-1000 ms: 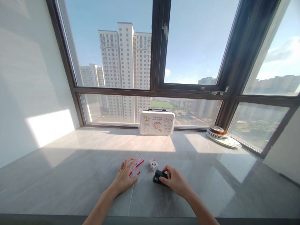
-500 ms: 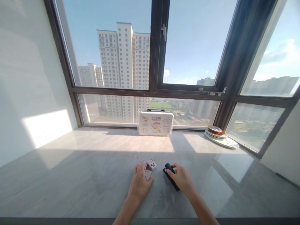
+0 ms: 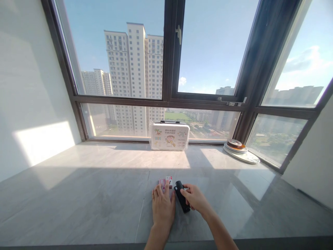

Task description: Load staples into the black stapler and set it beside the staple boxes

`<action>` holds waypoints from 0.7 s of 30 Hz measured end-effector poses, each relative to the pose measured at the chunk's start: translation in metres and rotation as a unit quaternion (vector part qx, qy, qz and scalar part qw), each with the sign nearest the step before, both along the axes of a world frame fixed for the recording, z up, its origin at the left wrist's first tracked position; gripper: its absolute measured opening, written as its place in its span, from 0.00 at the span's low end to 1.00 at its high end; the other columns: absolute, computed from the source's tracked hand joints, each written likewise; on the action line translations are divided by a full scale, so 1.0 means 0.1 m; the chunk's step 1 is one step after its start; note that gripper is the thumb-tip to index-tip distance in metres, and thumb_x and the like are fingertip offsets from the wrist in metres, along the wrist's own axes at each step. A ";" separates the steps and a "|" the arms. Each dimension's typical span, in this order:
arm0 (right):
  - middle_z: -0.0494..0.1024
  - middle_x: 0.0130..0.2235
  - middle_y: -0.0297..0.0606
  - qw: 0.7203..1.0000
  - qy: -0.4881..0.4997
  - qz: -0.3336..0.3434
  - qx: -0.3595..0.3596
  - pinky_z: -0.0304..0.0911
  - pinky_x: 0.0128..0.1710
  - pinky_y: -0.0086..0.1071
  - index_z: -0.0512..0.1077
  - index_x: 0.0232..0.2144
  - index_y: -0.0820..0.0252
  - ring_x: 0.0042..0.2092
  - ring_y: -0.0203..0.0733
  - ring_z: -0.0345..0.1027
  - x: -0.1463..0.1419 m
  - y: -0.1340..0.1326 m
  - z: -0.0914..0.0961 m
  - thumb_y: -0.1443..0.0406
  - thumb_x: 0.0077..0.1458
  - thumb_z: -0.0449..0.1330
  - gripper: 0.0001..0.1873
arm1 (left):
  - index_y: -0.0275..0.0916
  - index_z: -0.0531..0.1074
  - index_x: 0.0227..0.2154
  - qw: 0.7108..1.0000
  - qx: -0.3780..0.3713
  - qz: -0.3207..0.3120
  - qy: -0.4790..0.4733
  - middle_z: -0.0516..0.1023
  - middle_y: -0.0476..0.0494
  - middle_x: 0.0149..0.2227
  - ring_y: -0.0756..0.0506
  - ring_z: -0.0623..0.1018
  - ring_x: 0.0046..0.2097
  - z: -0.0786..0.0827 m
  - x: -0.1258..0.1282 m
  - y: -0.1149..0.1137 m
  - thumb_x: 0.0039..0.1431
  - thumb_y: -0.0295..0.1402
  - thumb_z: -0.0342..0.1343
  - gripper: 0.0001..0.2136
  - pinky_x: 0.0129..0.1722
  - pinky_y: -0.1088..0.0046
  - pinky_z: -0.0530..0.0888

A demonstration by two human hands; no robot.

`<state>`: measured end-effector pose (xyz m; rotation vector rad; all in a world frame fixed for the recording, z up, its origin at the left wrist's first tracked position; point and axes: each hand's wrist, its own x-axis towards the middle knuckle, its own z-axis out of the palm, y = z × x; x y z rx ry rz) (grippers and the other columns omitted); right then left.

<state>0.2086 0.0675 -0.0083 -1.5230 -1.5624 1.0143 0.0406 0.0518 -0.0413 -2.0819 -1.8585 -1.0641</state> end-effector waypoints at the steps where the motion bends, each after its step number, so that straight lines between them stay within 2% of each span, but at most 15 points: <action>1: 0.69 0.18 0.26 1.000 0.022 0.007 -0.013 0.51 0.15 0.27 0.72 0.51 0.65 0.15 0.34 0.57 -0.01 -0.03 -0.01 0.52 0.57 0.56 0.27 | 0.44 0.64 0.62 1.000 0.004 -0.004 0.002 0.69 0.36 0.56 0.35 0.69 0.57 -0.02 -0.01 0.04 0.68 0.39 0.48 0.21 0.58 0.50 0.68; 4: 0.70 0.19 0.26 0.996 0.082 0.004 -0.034 0.55 0.14 0.26 0.67 0.57 0.65 0.15 0.33 0.58 -0.08 -0.15 -0.06 0.49 0.56 0.57 0.34 | 0.43 0.65 0.60 1.000 0.009 -0.021 0.014 0.67 0.35 0.59 0.35 0.69 0.59 -0.08 -0.10 0.08 0.69 0.38 0.47 0.19 0.57 0.51 0.70; 7: 0.69 0.19 0.26 0.991 0.127 -0.004 -0.049 0.56 0.15 0.25 0.67 0.56 0.63 0.15 0.32 0.58 -0.25 -0.24 -0.14 0.44 0.56 0.56 0.36 | 0.42 0.64 0.60 0.999 0.003 -0.043 0.025 0.65 0.35 0.61 0.36 0.69 0.60 -0.13 -0.25 0.02 0.70 0.37 0.46 0.19 0.56 0.52 0.72; 10: 0.69 0.18 0.27 0.985 0.161 0.012 -0.066 0.57 0.15 0.25 0.68 0.55 0.62 0.16 0.33 0.60 -0.54 -0.26 -0.19 0.40 0.55 0.57 0.38 | 0.43 0.64 0.60 0.998 0.001 -0.056 0.030 0.66 0.36 0.60 0.36 0.70 0.60 -0.16 -0.49 -0.06 0.70 0.36 0.45 0.18 0.55 0.53 0.73; 15: 0.69 0.18 0.26 0.976 0.193 0.068 -0.080 0.59 0.17 0.25 0.69 0.54 0.62 0.17 0.33 0.61 -1.19 -0.16 -0.19 0.37 0.52 0.57 0.41 | 0.43 0.63 0.59 0.997 -0.005 -0.066 0.034 0.68 0.37 0.57 0.38 0.71 0.57 -0.13 -1.13 -0.05 0.70 0.33 0.42 0.17 0.54 0.55 0.75; 18: 0.69 0.19 0.27 0.969 0.205 0.108 -0.081 0.61 0.18 0.27 0.70 0.53 0.62 0.18 0.34 0.62 -1.56 -0.08 -0.18 0.38 0.53 0.58 0.39 | 0.42 0.64 0.58 0.997 -0.001 -0.066 0.031 0.69 0.39 0.54 0.39 0.73 0.54 -0.12 -1.56 0.01 0.70 0.33 0.42 0.17 0.53 0.56 0.75; 21: 0.69 0.20 0.27 0.964 0.215 0.137 -0.073 0.61 0.18 0.28 0.70 0.53 0.61 0.17 0.34 0.62 -1.80 -0.02 -0.19 0.41 0.55 0.58 0.35 | 0.42 0.65 0.57 0.998 -0.002 -0.060 0.021 0.69 0.39 0.53 0.39 0.73 0.53 -0.11 -1.82 0.06 0.70 0.33 0.42 0.16 0.53 0.55 0.75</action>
